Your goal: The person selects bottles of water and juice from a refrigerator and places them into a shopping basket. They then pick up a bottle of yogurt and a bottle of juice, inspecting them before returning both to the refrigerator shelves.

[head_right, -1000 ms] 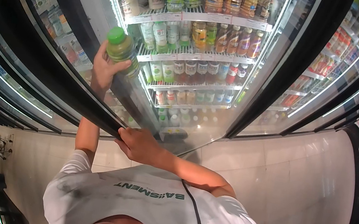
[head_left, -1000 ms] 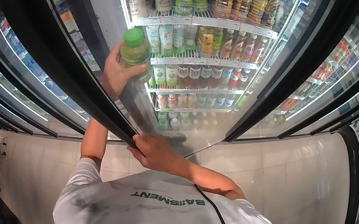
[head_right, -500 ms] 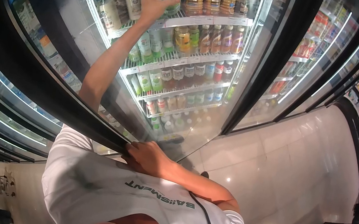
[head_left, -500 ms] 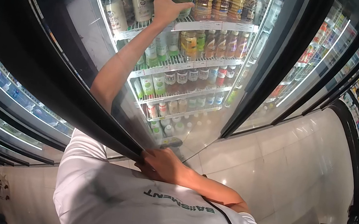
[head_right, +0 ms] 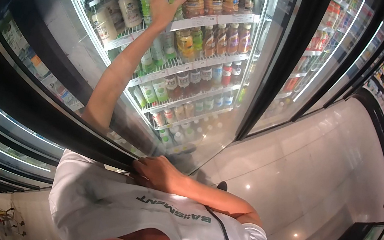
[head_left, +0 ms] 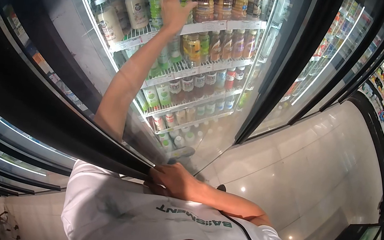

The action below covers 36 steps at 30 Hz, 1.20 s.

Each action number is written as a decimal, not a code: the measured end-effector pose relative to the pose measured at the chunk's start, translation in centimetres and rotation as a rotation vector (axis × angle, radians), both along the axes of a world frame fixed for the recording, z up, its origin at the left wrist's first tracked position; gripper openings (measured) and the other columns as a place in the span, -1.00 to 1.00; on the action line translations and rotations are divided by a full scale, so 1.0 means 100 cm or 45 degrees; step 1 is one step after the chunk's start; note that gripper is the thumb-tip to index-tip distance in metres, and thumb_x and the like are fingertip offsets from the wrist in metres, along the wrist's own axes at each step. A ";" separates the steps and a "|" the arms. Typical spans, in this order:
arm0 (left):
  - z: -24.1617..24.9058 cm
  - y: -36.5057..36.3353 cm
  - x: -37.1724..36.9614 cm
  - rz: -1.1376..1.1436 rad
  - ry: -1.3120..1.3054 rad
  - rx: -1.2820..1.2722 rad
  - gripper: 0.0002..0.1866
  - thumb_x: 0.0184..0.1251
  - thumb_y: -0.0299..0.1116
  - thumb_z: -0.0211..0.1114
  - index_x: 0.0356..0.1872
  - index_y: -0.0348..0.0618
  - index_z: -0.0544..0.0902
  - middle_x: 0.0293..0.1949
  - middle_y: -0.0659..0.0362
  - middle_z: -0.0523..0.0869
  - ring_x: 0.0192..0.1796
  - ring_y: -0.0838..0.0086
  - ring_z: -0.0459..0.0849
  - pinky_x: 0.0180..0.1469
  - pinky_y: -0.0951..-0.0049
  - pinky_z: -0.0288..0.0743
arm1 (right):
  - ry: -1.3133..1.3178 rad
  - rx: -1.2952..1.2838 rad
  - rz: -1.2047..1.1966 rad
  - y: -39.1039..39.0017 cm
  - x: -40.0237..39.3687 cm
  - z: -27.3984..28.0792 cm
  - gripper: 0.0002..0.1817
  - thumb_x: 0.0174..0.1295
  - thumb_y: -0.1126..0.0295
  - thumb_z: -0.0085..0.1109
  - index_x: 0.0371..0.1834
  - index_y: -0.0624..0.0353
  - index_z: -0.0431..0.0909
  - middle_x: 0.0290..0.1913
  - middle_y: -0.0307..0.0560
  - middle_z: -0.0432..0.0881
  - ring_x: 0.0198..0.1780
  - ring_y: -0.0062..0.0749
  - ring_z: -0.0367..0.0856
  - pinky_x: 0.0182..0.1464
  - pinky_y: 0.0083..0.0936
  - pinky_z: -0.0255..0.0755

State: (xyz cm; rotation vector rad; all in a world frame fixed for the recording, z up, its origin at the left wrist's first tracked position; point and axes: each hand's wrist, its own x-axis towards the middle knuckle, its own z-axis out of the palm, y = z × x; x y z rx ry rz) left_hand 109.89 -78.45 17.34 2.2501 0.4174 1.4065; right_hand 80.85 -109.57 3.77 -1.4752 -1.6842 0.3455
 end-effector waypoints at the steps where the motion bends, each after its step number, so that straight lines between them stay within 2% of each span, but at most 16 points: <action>1: -0.002 -0.001 -0.003 0.024 0.002 0.043 0.02 0.05 -0.05 0.63 0.33 -0.54 0.24 0.17 -0.34 0.50 0.31 -0.15 0.40 0.29 0.01 0.40 | -0.014 -0.010 -0.001 0.001 0.000 -0.001 -0.72 0.39 0.22 0.20 -0.24 0.25 0.48 -0.34 0.14 0.58 -0.27 0.15 0.62 -0.24 -0.05 0.51; 6: -0.015 0.004 -0.013 0.033 -0.081 0.336 -0.01 0.11 -0.20 0.60 0.39 -0.58 0.17 0.22 -0.33 0.46 0.35 -0.14 0.35 0.35 0.00 0.34 | -0.049 0.063 -0.023 0.006 -0.001 -0.006 -0.75 0.38 0.24 0.22 -0.19 0.23 0.50 -0.33 0.09 0.60 -0.25 0.11 0.65 -0.22 -0.08 0.56; 9: -0.020 0.000 -0.027 0.104 -0.177 0.618 0.00 0.11 -0.22 0.58 0.44 -0.55 0.18 0.27 -0.33 0.47 0.33 -0.18 0.41 0.39 0.03 0.32 | -0.042 0.168 -0.024 0.009 -0.001 -0.010 -0.76 0.35 0.28 0.24 -0.17 0.24 0.50 -0.35 0.08 0.59 -0.28 0.10 0.65 -0.25 -0.09 0.56; 12: -0.023 -0.010 -0.051 0.079 -0.111 0.717 -0.17 0.20 -0.31 0.51 0.46 -0.36 0.31 0.17 -0.18 0.55 0.23 -0.09 0.48 0.30 0.06 0.38 | -0.046 0.225 -0.031 0.012 0.000 -0.012 -0.76 0.32 0.31 0.28 -0.16 0.25 0.49 -0.38 0.08 0.58 -0.31 0.09 0.65 -0.30 -0.09 0.54; 15: -0.035 -0.007 -0.070 -0.182 0.152 0.758 -0.38 0.29 -0.33 0.44 0.38 -0.18 0.49 -0.02 -0.07 0.60 0.09 0.00 0.54 0.14 0.07 0.44 | -0.053 0.237 -0.025 0.018 0.000 -0.020 -0.74 0.29 0.33 0.31 -0.13 0.26 0.49 -0.39 0.08 0.58 -0.35 0.09 0.64 -0.34 -0.09 0.51; 18: -0.044 -0.001 -0.071 -0.171 0.282 0.736 -0.53 0.32 -0.30 0.38 0.25 -0.11 0.63 -0.12 -0.02 0.60 0.00 0.07 0.57 0.05 0.08 0.48 | -0.048 0.254 -0.015 0.021 0.001 -0.020 -0.72 0.28 0.34 0.32 -0.11 0.28 0.49 -0.39 0.08 0.59 -0.36 0.09 0.64 -0.36 -0.09 0.50; 21: -0.042 0.005 -0.067 -0.205 0.294 0.766 -0.54 0.34 -0.25 0.35 0.25 -0.13 0.62 -0.14 -0.05 0.60 -0.03 0.04 0.58 0.01 0.07 0.48 | -0.033 0.304 -0.008 0.024 0.002 -0.021 -0.71 0.27 0.35 0.33 -0.10 0.29 0.49 -0.38 0.08 0.60 -0.37 0.08 0.64 -0.36 -0.10 0.50; 24: -0.040 0.005 -0.064 -0.206 0.329 0.773 -0.55 0.42 -0.26 0.29 0.27 -0.20 0.61 -0.13 -0.08 0.62 -0.03 -0.01 0.60 0.04 0.09 0.48 | -0.027 0.312 -0.012 0.024 0.002 -0.020 -0.70 0.26 0.36 0.34 -0.09 0.30 0.49 -0.37 0.07 0.60 -0.36 0.08 0.64 -0.36 -0.10 0.50; 27: -0.039 0.009 -0.060 -0.270 0.367 0.645 -0.55 0.43 -0.29 0.27 0.28 -0.22 0.59 -0.03 -0.11 0.65 0.04 -0.04 0.63 0.10 0.07 0.49 | -0.004 0.346 -0.041 0.023 0.001 -0.017 -0.72 0.25 0.37 0.36 -0.12 0.26 0.48 -0.38 0.03 0.57 -0.39 0.06 0.62 -0.38 -0.11 0.49; 30: -0.041 0.008 -0.062 -0.234 0.314 0.742 -0.57 0.43 -0.31 0.27 0.27 -0.22 0.59 0.07 -0.12 0.67 0.09 -0.04 0.65 0.12 0.08 0.51 | 0.023 0.396 -0.055 0.023 -0.001 -0.016 -0.73 0.26 0.36 0.38 -0.21 0.20 0.44 -0.41 -0.04 0.52 -0.43 0.03 0.58 -0.42 -0.14 0.46; 32: -0.039 0.002 -0.074 -0.414 0.135 0.857 -0.58 0.42 -0.34 0.30 0.25 -0.25 0.60 0.12 -0.12 0.67 0.07 -0.01 0.67 0.11 0.13 0.54 | 0.011 0.367 -0.047 0.025 0.002 -0.019 -0.72 0.26 0.34 0.38 -0.21 0.19 0.43 -0.42 -0.05 0.50 -0.43 0.03 0.57 -0.41 -0.16 0.46; 34: -0.037 -0.011 -0.101 -0.501 0.160 0.693 -0.59 0.41 -0.37 0.33 0.22 -0.29 0.62 0.08 -0.09 0.70 0.00 0.10 0.71 0.05 0.24 0.58 | -0.003 0.419 -0.081 0.026 0.001 -0.022 -0.72 0.27 0.33 0.37 -0.22 0.19 0.42 -0.42 -0.04 0.48 -0.42 0.03 0.57 -0.41 -0.16 0.45; 36: -0.030 -0.035 -0.145 -0.520 0.234 0.390 -0.63 0.42 -0.42 0.33 0.21 -0.23 0.65 -0.04 -0.05 0.75 -0.15 0.32 0.74 -0.07 0.38 0.59 | -0.034 0.445 -0.098 0.032 -0.001 -0.030 -0.72 0.28 0.32 0.34 -0.20 0.19 0.42 -0.41 -0.04 0.49 -0.40 0.02 0.58 -0.39 -0.17 0.48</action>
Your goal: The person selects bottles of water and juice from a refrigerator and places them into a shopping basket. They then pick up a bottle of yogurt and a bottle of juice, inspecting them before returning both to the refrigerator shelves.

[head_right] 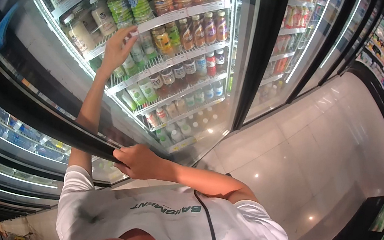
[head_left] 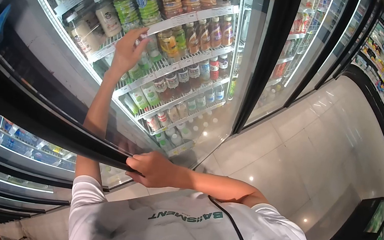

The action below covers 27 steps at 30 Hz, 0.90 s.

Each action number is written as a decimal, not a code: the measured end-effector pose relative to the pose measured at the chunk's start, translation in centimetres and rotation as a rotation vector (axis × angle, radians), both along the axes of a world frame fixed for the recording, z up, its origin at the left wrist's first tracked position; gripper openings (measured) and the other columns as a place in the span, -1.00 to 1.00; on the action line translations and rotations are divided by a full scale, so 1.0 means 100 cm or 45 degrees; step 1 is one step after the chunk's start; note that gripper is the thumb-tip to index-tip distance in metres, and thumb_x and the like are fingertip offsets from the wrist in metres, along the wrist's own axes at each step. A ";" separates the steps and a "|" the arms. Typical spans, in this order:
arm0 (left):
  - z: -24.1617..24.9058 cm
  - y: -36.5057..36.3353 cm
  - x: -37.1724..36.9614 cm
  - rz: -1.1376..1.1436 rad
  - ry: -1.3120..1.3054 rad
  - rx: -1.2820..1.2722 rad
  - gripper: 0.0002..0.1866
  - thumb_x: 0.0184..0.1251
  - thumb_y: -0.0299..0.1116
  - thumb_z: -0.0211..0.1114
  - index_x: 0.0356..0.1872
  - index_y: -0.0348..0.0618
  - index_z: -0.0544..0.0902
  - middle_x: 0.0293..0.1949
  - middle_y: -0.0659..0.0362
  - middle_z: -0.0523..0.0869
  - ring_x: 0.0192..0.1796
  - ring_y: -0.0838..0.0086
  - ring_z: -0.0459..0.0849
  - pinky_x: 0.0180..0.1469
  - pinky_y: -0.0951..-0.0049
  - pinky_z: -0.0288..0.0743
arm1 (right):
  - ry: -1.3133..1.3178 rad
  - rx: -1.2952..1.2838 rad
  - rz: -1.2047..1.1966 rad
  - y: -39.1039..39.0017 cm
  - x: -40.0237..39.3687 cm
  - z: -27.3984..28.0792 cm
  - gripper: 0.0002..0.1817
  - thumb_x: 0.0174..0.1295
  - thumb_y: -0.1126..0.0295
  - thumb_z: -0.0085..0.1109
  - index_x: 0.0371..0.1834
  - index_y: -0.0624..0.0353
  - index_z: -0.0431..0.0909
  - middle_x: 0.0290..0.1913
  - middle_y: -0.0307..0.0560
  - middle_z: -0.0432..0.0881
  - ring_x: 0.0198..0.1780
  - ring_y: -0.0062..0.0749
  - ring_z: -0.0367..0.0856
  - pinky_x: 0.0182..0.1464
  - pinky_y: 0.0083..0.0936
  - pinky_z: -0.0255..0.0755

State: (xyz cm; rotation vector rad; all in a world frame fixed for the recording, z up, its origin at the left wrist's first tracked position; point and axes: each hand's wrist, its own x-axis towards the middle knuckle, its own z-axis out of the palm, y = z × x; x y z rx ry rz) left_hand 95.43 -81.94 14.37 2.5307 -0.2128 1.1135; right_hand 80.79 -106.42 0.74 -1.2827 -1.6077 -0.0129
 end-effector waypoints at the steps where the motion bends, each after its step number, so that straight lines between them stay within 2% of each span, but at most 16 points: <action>1: -0.007 0.004 -0.018 -0.027 0.030 -0.127 -0.66 0.45 -0.43 0.31 0.19 -0.24 0.66 -0.09 0.01 0.78 -0.22 0.42 0.71 -0.14 0.46 0.57 | -0.001 0.012 -0.005 0.002 0.001 0.001 -0.72 0.28 0.32 0.33 -0.18 0.20 0.42 -0.41 -0.04 0.49 -0.39 0.02 0.59 -0.38 -0.18 0.49; 3: -0.017 -0.001 -0.064 -0.021 0.130 -0.432 -0.70 0.49 -0.46 0.26 0.17 -0.27 0.68 -0.18 0.10 0.80 -0.30 0.55 0.68 -0.21 0.54 0.53 | 0.001 0.030 0.008 0.005 0.003 0.000 -0.72 0.28 0.32 0.32 -0.16 0.21 0.41 -0.40 -0.04 0.50 -0.37 0.01 0.61 -0.36 -0.19 0.51; 4: -0.018 -0.009 -0.092 0.007 0.200 -0.608 -0.71 0.51 -0.47 0.24 0.16 -0.29 0.69 -0.22 0.13 0.81 -0.31 0.58 0.66 -0.22 0.56 0.52 | 0.011 -0.100 0.018 0.004 0.003 0.001 -0.72 0.22 0.37 0.31 -0.13 0.21 0.42 -0.34 0.00 0.57 -0.27 0.07 0.67 -0.23 -0.11 0.51; 7: -0.050 0.007 -0.179 0.169 0.212 -0.790 -0.72 0.53 -0.47 0.23 0.16 -0.31 0.68 -0.25 0.15 0.79 -0.31 0.62 0.63 -0.23 0.60 0.48 | -0.039 -0.010 -0.040 0.009 0.007 -0.008 -0.72 0.17 0.41 0.29 -0.11 0.20 0.43 -0.30 -0.01 0.56 -0.22 0.02 0.68 -0.21 -0.15 0.51; 8: -0.069 0.002 -0.207 0.325 0.039 -0.882 -0.73 0.54 -0.43 0.23 0.13 -0.33 0.67 -0.23 0.15 0.79 -0.30 0.62 0.61 -0.22 0.61 0.47 | -0.034 0.004 -0.034 0.010 0.009 -0.011 -0.71 0.15 0.42 0.28 -0.10 0.20 0.42 -0.29 -0.01 0.56 -0.22 0.02 0.68 -0.22 -0.15 0.51; 9: -0.083 -0.009 -0.239 0.234 -0.122 -1.239 -0.73 0.56 -0.39 0.23 0.12 -0.34 0.67 -0.20 0.16 0.78 -0.28 0.63 0.59 -0.20 0.60 0.47 | -0.030 0.021 -0.027 0.011 0.013 -0.014 -0.70 0.13 0.44 0.27 -0.09 0.20 0.42 -0.29 -0.01 0.56 -0.22 0.01 0.67 -0.22 -0.15 0.50; 10: -0.101 0.009 -0.282 0.619 -0.107 -0.799 -0.70 0.57 -0.36 0.24 0.16 -0.32 0.65 -0.20 0.18 0.75 -0.26 0.62 0.58 -0.17 0.61 0.45 | -0.025 0.037 -0.020 0.012 0.016 -0.018 -0.69 0.11 0.45 0.26 -0.08 0.20 0.42 -0.28 -0.01 0.55 -0.22 0.00 0.67 -0.22 -0.15 0.50; 11: -0.101 -0.003 -0.323 0.687 0.015 -0.901 -0.66 0.57 -0.35 0.23 0.22 -0.30 0.63 -0.23 0.20 0.71 -0.25 0.61 0.59 -0.13 0.60 0.44 | -0.068 0.006 0.001 0.014 0.021 -0.028 -0.69 0.11 0.45 0.25 -0.08 0.20 0.43 -0.28 0.00 0.56 -0.22 0.01 0.67 -0.22 -0.14 0.50; 13: -0.122 -0.049 -0.383 0.943 -0.335 -1.081 -0.64 0.59 -0.30 0.21 0.26 -0.28 0.61 -0.28 0.22 0.68 -0.29 0.63 0.54 -0.23 0.62 0.33 | -0.159 -0.060 0.037 0.012 0.036 -0.054 -0.69 0.10 0.46 0.23 -0.08 0.20 0.43 -0.28 0.02 0.56 -0.23 0.03 0.66 -0.23 -0.14 0.49; 15: -0.152 -0.083 -0.442 1.082 -0.509 -1.255 -0.65 0.61 -0.24 0.20 0.21 -0.24 0.63 -0.27 0.21 0.71 -0.32 0.66 0.54 -0.28 0.64 0.28 | -0.130 -0.223 0.122 -0.004 0.057 -0.067 -0.74 0.15 0.47 0.19 -0.09 0.20 0.43 -0.27 0.06 0.59 -0.25 0.07 0.68 -0.23 -0.08 0.51; 17: -0.203 -0.110 -0.487 1.418 -0.442 -1.333 -0.75 0.56 -0.24 0.25 0.06 -0.17 0.67 -0.33 0.25 0.73 -0.38 0.69 0.53 -0.35 0.65 0.26 | -0.135 -0.319 0.127 -0.024 0.078 -0.086 -0.78 0.18 0.47 0.16 -0.11 0.20 0.43 -0.28 0.09 0.61 -0.26 0.12 0.68 -0.23 -0.03 0.52; 18: -0.230 -0.122 -0.502 1.617 -0.354 -1.420 -0.79 0.55 -0.25 0.26 0.00 -0.15 0.67 -0.36 0.25 0.74 -0.40 0.69 0.54 -0.38 0.65 0.26 | -0.151 -0.329 0.086 -0.033 0.089 -0.103 -0.79 0.19 0.47 0.16 -0.12 0.19 0.44 -0.29 0.10 0.62 -0.26 0.14 0.68 -0.23 0.00 0.52; 21: -0.291 -0.180 -0.495 1.715 -0.292 -1.692 -0.84 0.52 -0.26 0.29 -0.10 -0.12 0.65 -0.36 0.25 0.77 -0.44 0.66 0.61 -0.46 0.63 0.30 | -0.106 -0.408 0.031 -0.053 0.124 -0.179 -0.81 0.17 0.47 0.15 -0.16 0.23 0.46 -0.36 0.16 0.63 -0.29 0.21 0.68 -0.27 0.06 0.52; 22: -0.307 -0.196 -0.488 1.685 -0.289 -1.768 -0.84 0.51 -0.26 0.29 -0.10 -0.11 0.64 -0.36 0.26 0.76 -0.43 0.64 0.63 -0.47 0.64 0.30 | -0.083 -0.540 -0.010 -0.064 0.138 -0.195 -0.78 0.14 0.48 0.17 -0.15 0.24 0.49 -0.35 0.20 0.64 -0.26 0.23 0.68 -0.22 0.05 0.53; 25: -0.331 -0.251 -0.462 1.639 -0.270 -1.913 -0.85 0.52 -0.27 0.29 -0.11 -0.11 0.64 -0.37 0.24 0.76 -0.44 0.61 0.65 -0.47 0.65 0.34 | 0.044 -0.900 -0.052 -0.107 0.181 -0.236 -0.80 0.10 0.50 0.15 -0.19 0.30 0.54 -0.28 0.32 0.68 -0.16 0.31 0.68 -0.11 0.06 0.55; 27: -0.341 -0.284 -0.454 1.661 -0.204 -1.906 -0.86 0.52 -0.27 0.27 -0.09 -0.09 0.65 -0.38 0.27 0.75 -0.43 0.59 0.67 -0.41 0.59 0.37 | 0.117 -0.845 -0.075 -0.131 0.205 -0.294 -0.83 0.08 0.50 0.16 -0.26 0.33 0.59 -0.34 0.28 0.70 -0.28 0.29 0.69 -0.21 0.01 0.56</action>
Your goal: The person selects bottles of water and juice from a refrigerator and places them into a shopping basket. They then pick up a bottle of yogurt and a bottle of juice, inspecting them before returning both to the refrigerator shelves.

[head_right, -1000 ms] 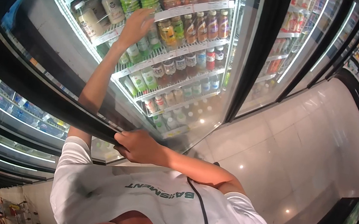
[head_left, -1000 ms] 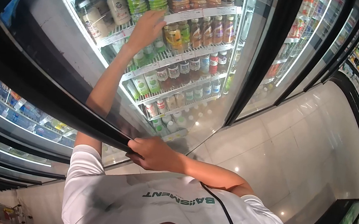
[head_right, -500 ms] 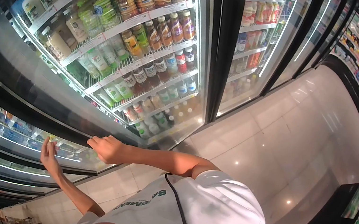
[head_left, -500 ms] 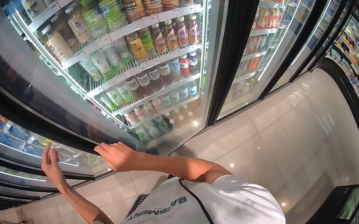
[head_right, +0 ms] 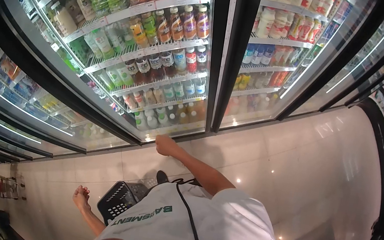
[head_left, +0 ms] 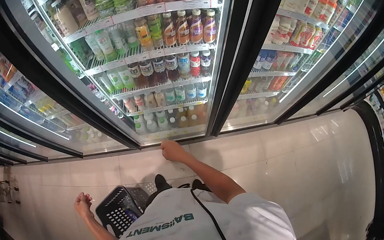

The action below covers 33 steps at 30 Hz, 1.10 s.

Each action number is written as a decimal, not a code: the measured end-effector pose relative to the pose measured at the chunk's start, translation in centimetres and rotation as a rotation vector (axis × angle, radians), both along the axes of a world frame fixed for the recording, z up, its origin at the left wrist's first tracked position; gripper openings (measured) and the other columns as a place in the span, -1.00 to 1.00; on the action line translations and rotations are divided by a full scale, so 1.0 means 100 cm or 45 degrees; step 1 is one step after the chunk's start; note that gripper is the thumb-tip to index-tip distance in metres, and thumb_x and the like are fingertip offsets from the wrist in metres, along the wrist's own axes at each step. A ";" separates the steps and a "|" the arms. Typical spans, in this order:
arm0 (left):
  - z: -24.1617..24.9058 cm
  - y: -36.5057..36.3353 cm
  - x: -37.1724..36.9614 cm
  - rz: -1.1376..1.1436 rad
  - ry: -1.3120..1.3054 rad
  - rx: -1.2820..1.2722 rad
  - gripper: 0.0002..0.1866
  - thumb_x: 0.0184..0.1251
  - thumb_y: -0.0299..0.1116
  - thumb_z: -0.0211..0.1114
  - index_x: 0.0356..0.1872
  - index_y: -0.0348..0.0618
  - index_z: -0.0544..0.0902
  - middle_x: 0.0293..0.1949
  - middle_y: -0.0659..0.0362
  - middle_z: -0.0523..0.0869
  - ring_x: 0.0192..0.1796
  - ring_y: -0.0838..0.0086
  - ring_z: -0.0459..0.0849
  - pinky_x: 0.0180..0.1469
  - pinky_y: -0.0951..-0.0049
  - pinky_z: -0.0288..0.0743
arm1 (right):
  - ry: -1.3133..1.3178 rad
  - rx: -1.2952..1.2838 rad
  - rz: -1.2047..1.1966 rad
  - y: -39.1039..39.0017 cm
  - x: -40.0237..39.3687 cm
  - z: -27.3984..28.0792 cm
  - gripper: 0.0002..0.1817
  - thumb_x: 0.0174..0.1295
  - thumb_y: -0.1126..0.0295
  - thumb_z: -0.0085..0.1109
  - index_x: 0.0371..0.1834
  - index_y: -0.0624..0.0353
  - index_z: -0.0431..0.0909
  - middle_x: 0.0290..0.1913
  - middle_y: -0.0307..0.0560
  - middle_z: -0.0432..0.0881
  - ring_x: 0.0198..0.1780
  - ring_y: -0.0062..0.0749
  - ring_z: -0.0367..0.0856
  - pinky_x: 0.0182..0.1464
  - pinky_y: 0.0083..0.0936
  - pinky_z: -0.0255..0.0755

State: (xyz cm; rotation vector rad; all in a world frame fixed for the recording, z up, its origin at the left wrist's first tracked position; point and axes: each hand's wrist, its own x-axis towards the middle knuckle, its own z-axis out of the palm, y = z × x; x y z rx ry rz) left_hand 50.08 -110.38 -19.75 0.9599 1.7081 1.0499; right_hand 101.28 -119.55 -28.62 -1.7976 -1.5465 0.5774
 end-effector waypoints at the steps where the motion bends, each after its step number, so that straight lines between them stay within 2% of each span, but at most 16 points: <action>1: -0.004 -0.015 0.004 -0.020 0.022 -0.015 -0.86 0.51 -0.27 0.27 -0.08 -0.08 0.65 -0.39 0.28 0.75 -0.42 0.57 0.68 -0.37 0.56 0.38 | 0.027 -0.061 -0.045 -0.013 0.011 -0.026 -0.86 0.06 0.50 0.18 -0.34 0.32 0.62 -0.37 0.25 0.70 -0.30 0.25 0.70 -0.22 -0.01 0.57; 4: -0.009 -0.057 0.005 0.046 0.047 -0.049 -0.84 0.53 -0.27 0.28 -0.11 -0.13 0.63 -0.37 0.21 0.76 -0.46 0.57 0.68 -0.48 0.64 0.41 | -0.114 -0.589 0.086 -0.055 0.054 -0.062 -0.88 0.01 0.44 0.24 -0.59 0.24 0.67 -0.44 0.16 0.72 -0.31 0.10 0.74 -0.21 -0.07 0.58; 6: -0.026 -0.079 -0.012 0.066 0.255 -0.083 -0.82 0.49 -0.31 0.27 -0.08 -0.20 0.64 -0.35 0.16 0.77 -0.43 0.51 0.72 -0.43 0.58 0.51 | -0.477 -0.600 0.413 -0.087 0.079 -0.105 -0.85 0.00 0.40 0.26 -0.66 0.16 0.70 -0.47 0.12 0.73 -0.32 0.01 0.75 -0.22 -0.09 0.60; 8: -0.051 -0.104 -0.048 0.031 0.533 -0.125 -0.77 0.41 -0.36 0.29 -0.05 -0.29 0.66 -0.30 0.06 0.80 -0.36 0.37 0.78 -0.33 0.45 0.62 | -0.692 -0.731 0.555 -0.121 0.095 -0.131 -0.87 -0.01 0.36 0.31 -0.61 0.14 0.72 -0.47 0.07 0.74 -0.38 0.01 0.76 -0.24 -0.11 0.62; 10: -0.060 -0.138 -0.072 -0.085 1.028 -0.212 -0.65 0.31 -0.41 0.26 0.06 -0.38 0.66 -0.14 -0.11 0.79 -0.13 0.14 0.79 -0.02 0.24 0.62 | -0.646 -0.891 0.515 -0.162 0.105 -0.140 -0.85 0.11 0.34 0.41 -0.44 0.20 0.77 -0.43 0.10 0.77 -0.30 -0.05 0.79 -0.22 -0.22 0.67; 11: -0.063 -0.156 -0.083 -0.145 1.275 -0.259 -0.59 0.26 -0.44 0.24 0.12 -0.43 0.65 -0.06 -0.20 0.79 -0.01 0.03 0.79 0.13 0.14 0.62 | 0.022 -1.120 -0.024 -0.176 0.107 -0.162 -0.82 0.17 0.37 0.31 -0.48 0.27 0.72 -0.44 0.15 0.76 -0.37 -0.07 0.79 -0.34 -0.21 0.66; 12: -0.067 -0.175 -0.091 -0.137 1.277 -0.326 -0.55 0.20 -0.47 0.22 0.13 -0.45 0.65 -0.01 -0.25 0.76 0.06 -0.01 0.75 0.19 0.14 0.58 | 0.705 -1.271 -0.572 -0.191 0.107 -0.184 -0.76 0.23 0.41 0.22 -0.53 0.33 0.67 -0.44 0.20 0.75 -0.44 -0.08 0.79 -0.45 -0.21 0.64; 15: -0.086 -0.227 -0.119 -0.216 1.294 -0.614 -0.43 0.11 -0.55 0.11 0.22 -0.49 0.60 0.20 -0.37 0.63 0.35 -0.08 0.58 0.42 0.13 0.41 | 0.141 -1.107 0.074 -0.244 0.110 -0.198 -0.75 0.19 0.45 0.15 -0.63 0.28 0.59 -0.53 0.16 0.70 -0.59 -0.10 0.71 -0.58 -0.16 0.57; 16: -0.086 -0.247 -0.129 -0.281 1.245 -0.652 -0.43 0.12 -0.54 0.10 0.23 -0.49 0.60 0.23 -0.36 0.62 0.36 -0.07 0.57 0.44 0.14 0.39 | 0.148 -1.091 0.135 -0.254 0.111 -0.214 -0.78 0.12 0.40 0.24 -0.64 0.23 0.62 -0.56 0.08 0.70 -0.58 -0.11 0.71 -0.53 -0.15 0.59; 18: -0.105 -0.274 -0.142 -0.417 1.128 -0.708 -0.42 0.13 -0.52 0.09 0.26 -0.49 0.58 0.27 -0.35 0.59 0.40 -0.06 0.54 0.47 0.15 0.34 | 0.386 -1.176 -0.088 -0.253 0.108 -0.220 -0.78 0.06 0.35 0.34 -0.68 0.15 0.63 -0.58 -0.04 0.69 -0.60 -0.15 0.68 -0.50 -0.10 0.59; 20: -0.115 -0.307 -0.147 -0.536 1.156 -0.772 -0.40 0.17 -0.50 0.07 0.32 -0.34 0.58 0.30 -0.27 0.59 0.40 -0.07 0.52 0.49 0.16 0.31 | 0.848 -1.347 -0.671 -0.253 0.094 -0.217 -0.73 0.07 0.34 0.34 -0.74 0.12 0.60 -0.57 -0.09 0.71 -0.65 -0.20 0.65 -0.55 -0.04 0.55; 22: -0.123 -0.332 -0.140 -0.646 1.186 -0.884 -0.42 0.21 -0.48 0.09 0.32 -0.24 0.61 0.31 -0.21 0.60 0.42 -0.04 0.50 0.53 0.09 0.24 | 0.515 -1.331 -0.340 -0.250 0.089 -0.206 -0.72 0.09 0.34 0.30 -0.74 0.15 0.59 -0.58 -0.05 0.70 -0.63 -0.16 0.66 -0.55 -0.03 0.54; 26: -0.132 -0.373 -0.133 -0.540 1.314 -0.658 -0.55 0.17 -0.56 0.25 0.14 -0.14 0.74 0.16 -0.04 0.71 0.38 0.07 0.50 0.57 -0.16 -0.07 | -0.500 -0.867 0.695 -0.230 0.062 -0.184 -0.70 0.13 0.35 0.23 -0.73 0.20 0.57 -0.60 0.04 0.68 -0.61 -0.08 0.68 -0.55 -0.01 0.52; 29: -0.141 -0.385 -0.152 -0.548 1.468 -0.394 -0.65 0.08 -0.61 0.30 -0.06 -0.16 0.79 0.00 -0.02 0.74 0.24 0.05 0.58 0.51 -0.15 0.06 | -0.604 -0.767 0.843 -0.207 0.023 -0.192 -0.69 0.15 0.35 0.17 -0.72 0.23 0.55 -0.61 0.11 0.67 -0.59 -0.03 0.69 -0.55 0.01 0.50; 31: -0.143 -0.384 -0.155 -0.584 1.537 -0.380 -0.75 0.05 -0.60 0.32 -0.22 -0.17 0.81 -0.17 -0.04 0.78 0.07 0.03 0.67 0.45 -0.10 0.17 | -0.432 -1.031 0.690 -0.187 -0.012 -0.236 -0.75 0.10 0.30 0.20 -0.59 0.24 0.67 -0.51 0.11 0.72 -0.48 -0.05 0.74 -0.35 -0.13 0.59; 33: -0.145 -0.379 -0.152 -0.596 1.574 -0.328 -0.83 -0.01 -0.57 0.36 -0.35 -0.18 0.81 -0.33 -0.07 0.78 -0.10 0.01 0.74 0.33 0.03 0.34 | -0.351 -1.040 0.474 -0.184 -0.058 -0.225 -0.74 0.09 0.26 0.20 -0.50 0.23 0.75 -0.41 0.18 0.75 -0.38 -0.04 0.78 -0.23 -0.22 0.65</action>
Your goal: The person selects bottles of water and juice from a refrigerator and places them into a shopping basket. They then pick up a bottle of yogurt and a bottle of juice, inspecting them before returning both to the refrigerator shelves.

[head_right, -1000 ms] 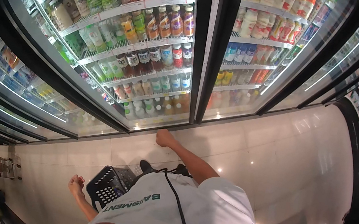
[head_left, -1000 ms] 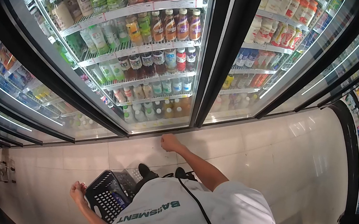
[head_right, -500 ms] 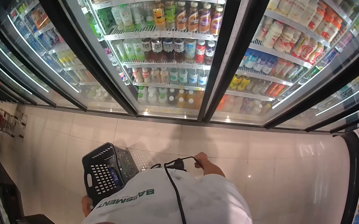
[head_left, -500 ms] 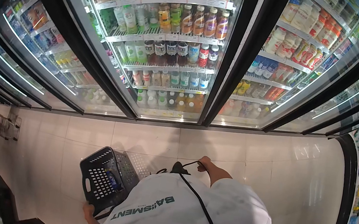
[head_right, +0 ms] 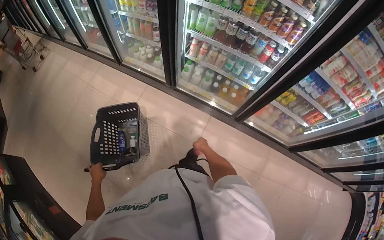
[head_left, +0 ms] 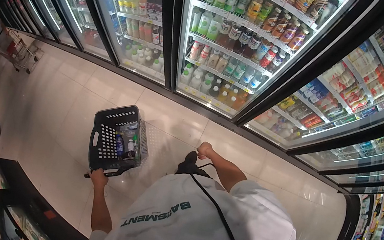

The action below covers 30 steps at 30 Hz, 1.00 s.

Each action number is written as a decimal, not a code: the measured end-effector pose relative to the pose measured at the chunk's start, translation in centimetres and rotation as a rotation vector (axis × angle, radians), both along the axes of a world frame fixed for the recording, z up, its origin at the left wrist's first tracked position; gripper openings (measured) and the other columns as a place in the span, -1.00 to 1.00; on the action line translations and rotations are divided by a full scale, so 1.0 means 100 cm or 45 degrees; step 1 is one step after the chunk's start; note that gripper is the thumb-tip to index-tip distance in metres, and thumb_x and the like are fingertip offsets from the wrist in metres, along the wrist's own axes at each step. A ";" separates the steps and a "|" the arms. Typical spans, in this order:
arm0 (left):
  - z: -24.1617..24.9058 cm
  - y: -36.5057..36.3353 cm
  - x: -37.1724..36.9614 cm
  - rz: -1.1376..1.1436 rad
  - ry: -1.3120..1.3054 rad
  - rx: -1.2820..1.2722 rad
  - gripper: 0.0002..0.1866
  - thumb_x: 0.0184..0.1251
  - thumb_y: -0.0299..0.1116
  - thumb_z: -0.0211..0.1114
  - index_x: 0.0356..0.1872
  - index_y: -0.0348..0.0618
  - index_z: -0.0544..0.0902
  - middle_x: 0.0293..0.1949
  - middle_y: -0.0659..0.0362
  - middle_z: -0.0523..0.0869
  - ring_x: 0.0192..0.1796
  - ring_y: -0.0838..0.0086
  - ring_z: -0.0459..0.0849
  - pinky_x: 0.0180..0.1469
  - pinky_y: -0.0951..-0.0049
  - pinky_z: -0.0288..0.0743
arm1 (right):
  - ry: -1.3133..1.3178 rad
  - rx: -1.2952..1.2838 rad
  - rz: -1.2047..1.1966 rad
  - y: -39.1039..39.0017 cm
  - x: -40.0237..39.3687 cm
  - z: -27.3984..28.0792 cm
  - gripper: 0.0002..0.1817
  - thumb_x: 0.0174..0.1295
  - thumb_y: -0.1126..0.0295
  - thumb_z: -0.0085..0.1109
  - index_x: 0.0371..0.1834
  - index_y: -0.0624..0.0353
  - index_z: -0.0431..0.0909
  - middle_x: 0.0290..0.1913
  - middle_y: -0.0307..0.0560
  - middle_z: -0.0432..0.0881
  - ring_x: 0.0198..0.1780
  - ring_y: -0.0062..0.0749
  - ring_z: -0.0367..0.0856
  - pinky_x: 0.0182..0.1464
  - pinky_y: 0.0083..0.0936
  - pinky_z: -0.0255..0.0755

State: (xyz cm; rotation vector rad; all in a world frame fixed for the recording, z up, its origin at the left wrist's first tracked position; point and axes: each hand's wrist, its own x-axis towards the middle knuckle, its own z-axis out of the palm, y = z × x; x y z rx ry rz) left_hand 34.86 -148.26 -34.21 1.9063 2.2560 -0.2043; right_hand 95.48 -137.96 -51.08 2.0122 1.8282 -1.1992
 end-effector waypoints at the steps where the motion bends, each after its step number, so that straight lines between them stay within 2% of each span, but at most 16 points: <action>1: -0.005 0.001 -0.002 -0.068 0.012 0.039 -0.86 -0.04 -0.54 0.38 -0.40 -0.18 0.81 -0.39 -0.08 0.78 -0.18 0.00 0.76 0.24 0.10 0.45 | -0.022 0.139 -0.100 -0.003 -0.031 0.036 -0.73 0.10 0.25 0.19 -0.47 0.22 0.78 -0.36 0.26 0.75 -0.34 -0.03 0.79 -0.20 -0.23 0.66; 3: 0.000 0.007 0.003 -0.044 -0.002 -0.043 -0.87 -0.08 -0.48 0.43 -0.43 -0.21 0.80 -0.36 -0.09 0.80 -0.22 0.03 0.79 0.03 0.19 0.58 | 0.096 0.160 0.006 -0.005 -0.083 0.067 -0.76 0.19 0.36 0.13 -0.43 0.26 0.75 -0.36 0.25 0.76 -0.40 -0.07 0.80 -0.36 -0.17 0.67; 4: 0.001 0.011 0.006 -0.063 0.045 -0.059 -0.83 -0.11 -0.42 0.47 -0.42 -0.21 0.81 -0.36 -0.09 0.80 -0.22 0.04 0.80 -0.07 0.19 0.62 | 0.306 0.147 0.009 -0.009 -0.103 0.066 -0.78 0.22 0.41 0.10 -0.35 0.30 0.72 -0.36 0.20 0.76 -0.41 -0.12 0.80 -0.39 -0.21 0.69; 6: 0.023 0.014 0.027 -0.006 -0.030 -0.061 -0.79 -0.09 -0.39 0.40 -0.38 -0.21 0.81 -0.33 -0.11 0.81 -0.23 0.03 0.82 -0.05 0.14 0.68 | 0.623 -0.140 -0.334 -0.026 -0.156 0.149 -0.77 0.24 0.52 0.04 -0.12 0.37 0.62 -0.33 0.08 0.78 -0.42 -0.26 0.80 -0.37 -0.39 0.73; 7: 0.028 0.015 0.036 0.007 -0.034 -0.083 -0.82 -0.08 -0.39 0.38 -0.41 -0.20 0.81 -0.34 -0.10 0.81 -0.22 0.03 0.82 -0.09 0.13 0.68 | 0.698 -0.122 -0.290 -0.030 -0.176 0.164 -0.80 0.24 0.53 0.02 -0.16 0.37 0.61 -0.32 0.07 0.76 -0.44 -0.26 0.78 -0.41 -0.37 0.71; 8: 0.017 0.011 0.043 -0.010 -0.047 0.011 -0.86 -0.08 -0.38 0.37 -0.47 -0.17 0.79 -0.36 -0.10 0.81 -0.24 0.03 0.82 -0.15 0.13 0.68 | 0.733 -0.130 -0.236 -0.030 -0.191 0.150 -0.79 0.25 0.54 0.02 -0.13 0.37 0.60 -0.33 0.06 0.76 -0.46 -0.31 0.76 -0.43 -0.40 0.68; 9: 0.008 0.008 0.053 0.040 -0.063 0.030 -0.88 -0.07 -0.37 0.37 -0.49 -0.15 0.77 -0.40 -0.07 0.80 -0.28 0.05 0.83 -0.18 0.14 0.67 | 0.714 -0.136 -0.159 -0.032 -0.208 0.161 -0.78 0.25 0.57 0.03 -0.09 0.36 0.59 -0.34 0.03 0.74 -0.46 -0.36 0.74 -0.43 -0.43 0.65; 11: 0.004 0.003 0.078 0.171 -0.123 -0.004 -0.89 0.03 -0.35 0.35 -0.44 -0.07 0.81 -0.36 0.00 0.83 -0.24 0.13 0.84 -0.10 0.16 0.57 | 0.759 -0.017 -0.099 -0.044 -0.237 0.173 -0.80 0.31 0.53 0.11 -0.05 0.32 0.61 -0.35 -0.04 0.73 -0.44 -0.44 0.73 -0.40 -0.48 0.64; 13: -0.002 0.000 0.092 0.241 -0.224 0.038 -0.87 0.09 -0.38 0.33 -0.43 -0.15 0.81 -0.36 -0.05 0.82 -0.21 0.10 0.83 -0.10 0.14 0.56 | 0.664 0.184 0.153 -0.053 -0.259 0.196 -0.76 0.32 0.45 0.17 0.00 0.30 0.61 -0.33 0.03 0.73 -0.37 -0.36 0.75 -0.30 -0.45 0.64; 14: -0.003 0.000 0.095 0.288 -0.266 -0.010 -0.82 0.11 -0.38 0.34 -0.29 -0.18 0.82 -0.29 -0.08 0.83 -0.18 0.06 0.82 -0.05 0.10 0.58 | 0.648 0.254 0.245 -0.063 -0.267 0.194 -0.75 0.32 0.43 0.19 0.01 0.29 0.61 -0.31 0.06 0.74 -0.33 -0.30 0.76 -0.25 -0.41 0.64; 16: 0.001 0.000 0.082 0.256 -0.425 -0.064 -0.76 0.14 -0.32 0.35 -0.17 -0.13 0.79 -0.21 -0.11 0.82 -0.09 0.06 0.81 0.00 0.09 0.61 | 0.613 0.435 0.425 -0.066 -0.278 0.189 -0.71 0.31 0.38 0.23 0.03 0.29 0.62 -0.28 0.11 0.74 -0.26 -0.17 0.77 -0.15 -0.35 0.63; 18: 0.002 -0.009 0.066 0.146 -0.634 -0.044 -0.70 0.20 -0.29 0.33 -0.05 -0.10 0.75 -0.16 -0.13 0.80 -0.06 0.04 0.80 0.05 0.07 0.64 | 0.541 0.382 0.512 -0.070 -0.287 0.181 -0.66 0.29 0.33 0.27 0.05 0.30 0.60 -0.24 0.16 0.74 -0.20 -0.05 0.75 -0.07 -0.28 0.61; 22: -0.004 -0.010 0.064 0.162 -0.411 -0.118 -0.78 0.10 -0.34 0.33 -0.23 -0.16 0.74 -0.26 -0.09 0.81 -0.15 0.03 0.82 -0.06 0.03 0.65 | 0.521 0.293 0.529 -0.066 -0.298 0.158 -0.55 0.27 0.26 0.31 0.13 0.32 0.56 -0.17 0.18 0.75 -0.13 0.06 0.74 0.01 -0.22 0.59; 25: 0.002 -0.001 0.071 0.178 -0.367 -0.070 -0.78 0.07 -0.32 0.34 -0.26 -0.17 0.71 -0.31 -0.09 0.81 -0.18 0.04 0.82 -0.11 0.04 0.65 | 0.527 0.268 0.510 -0.051 -0.299 0.151 -0.53 0.32 0.27 0.29 0.20 0.34 0.51 -0.17 0.15 0.75 -0.19 -0.08 0.78 -0.10 -0.28 0.64; 28: 0.008 0.007 0.070 0.140 -0.373 -0.042 -0.75 0.07 -0.29 0.35 -0.24 -0.17 0.70 -0.35 -0.08 0.80 -0.22 0.05 0.82 -0.14 0.05 0.66 | 0.660 0.081 0.172 -0.031 -0.300 0.154 -0.55 0.30 0.26 0.26 0.13 0.37 0.53 -0.34 0.13 0.77 -0.17 -0.02 0.78 -0.07 -0.26 0.60; 30: 0.007 0.008 0.063 0.106 -0.373 -0.056 -0.72 0.06 -0.27 0.37 -0.21 -0.17 0.69 -0.38 -0.07 0.80 -0.25 0.05 0.82 -0.16 0.06 0.66 | 0.649 0.005 0.146 -0.010 -0.305 0.158 -0.56 0.38 0.29 0.23 0.21 0.34 0.49 -0.29 0.04 0.76 -0.31 -0.32 0.77 -0.27 -0.41 0.63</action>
